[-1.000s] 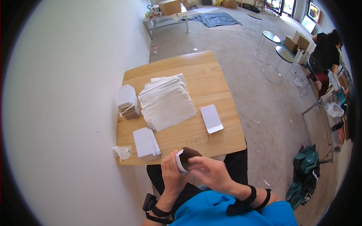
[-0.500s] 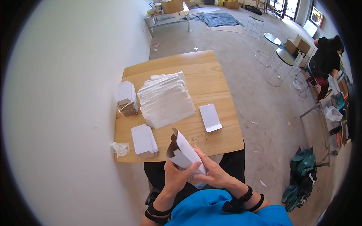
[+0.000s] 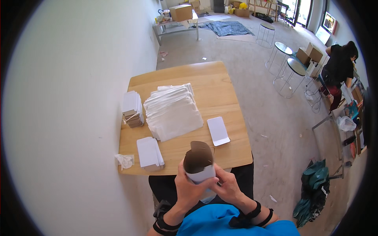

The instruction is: Folding and stacking small white cardboard boxes at a wooden table.

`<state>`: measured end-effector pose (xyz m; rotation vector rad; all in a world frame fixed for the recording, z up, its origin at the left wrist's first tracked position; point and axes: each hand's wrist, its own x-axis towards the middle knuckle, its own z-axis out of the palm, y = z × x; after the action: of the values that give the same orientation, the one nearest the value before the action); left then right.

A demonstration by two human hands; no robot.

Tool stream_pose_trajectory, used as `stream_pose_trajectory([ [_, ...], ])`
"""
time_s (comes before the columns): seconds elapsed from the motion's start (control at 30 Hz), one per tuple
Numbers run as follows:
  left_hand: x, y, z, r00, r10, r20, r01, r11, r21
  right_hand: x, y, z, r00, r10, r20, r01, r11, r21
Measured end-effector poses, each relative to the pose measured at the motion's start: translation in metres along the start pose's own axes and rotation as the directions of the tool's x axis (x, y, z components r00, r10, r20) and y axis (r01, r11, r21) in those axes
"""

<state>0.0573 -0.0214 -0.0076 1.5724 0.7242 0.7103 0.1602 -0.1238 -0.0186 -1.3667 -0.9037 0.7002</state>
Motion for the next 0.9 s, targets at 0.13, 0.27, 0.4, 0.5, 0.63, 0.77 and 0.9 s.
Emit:
stream_pose_trajectory([
  [0.13,-0.001,-0.003,-0.002,1.0,-0.022,0.008,0.023,0.991,-0.128,-0.012,0.03,-0.003,0.984,0.159,-0.085,-0.145,0.978,0.151],
  [0.27,-0.006,-0.003,0.007,0.996,0.034,0.083,-0.026,0.995,-0.092,-0.008,0.016,-0.012,0.979,0.162,-0.127,-0.169,0.984,-0.047],
  [0.4,-0.003,-0.02,0.003,1.0,-0.009,-0.012,0.005,0.94,-0.34,-0.012,-0.004,-0.014,0.995,0.076,0.057,-0.074,0.996,-0.043],
  [0.5,-0.001,-0.009,0.005,0.999,0.036,-0.005,-0.035,0.916,-0.4,-0.016,0.013,-0.023,0.947,0.284,0.15,-0.321,0.853,0.41],
  [0.63,-0.001,-0.008,0.002,0.997,0.075,-0.008,-0.071,0.91,-0.409,-0.016,0.001,-0.024,0.965,0.118,0.235,-0.229,0.814,0.534],
  [0.77,-0.004,-0.009,-0.001,0.993,0.105,0.058,-0.066,0.881,-0.468,-0.018,0.013,-0.03,0.942,0.072,0.327,-0.295,0.641,0.708],
  [0.9,-0.007,-0.01,-0.001,0.988,0.115,0.101,-0.054,0.879,-0.474,-0.017,0.011,-0.033,0.921,-0.015,0.389,-0.305,0.594,0.745],
])
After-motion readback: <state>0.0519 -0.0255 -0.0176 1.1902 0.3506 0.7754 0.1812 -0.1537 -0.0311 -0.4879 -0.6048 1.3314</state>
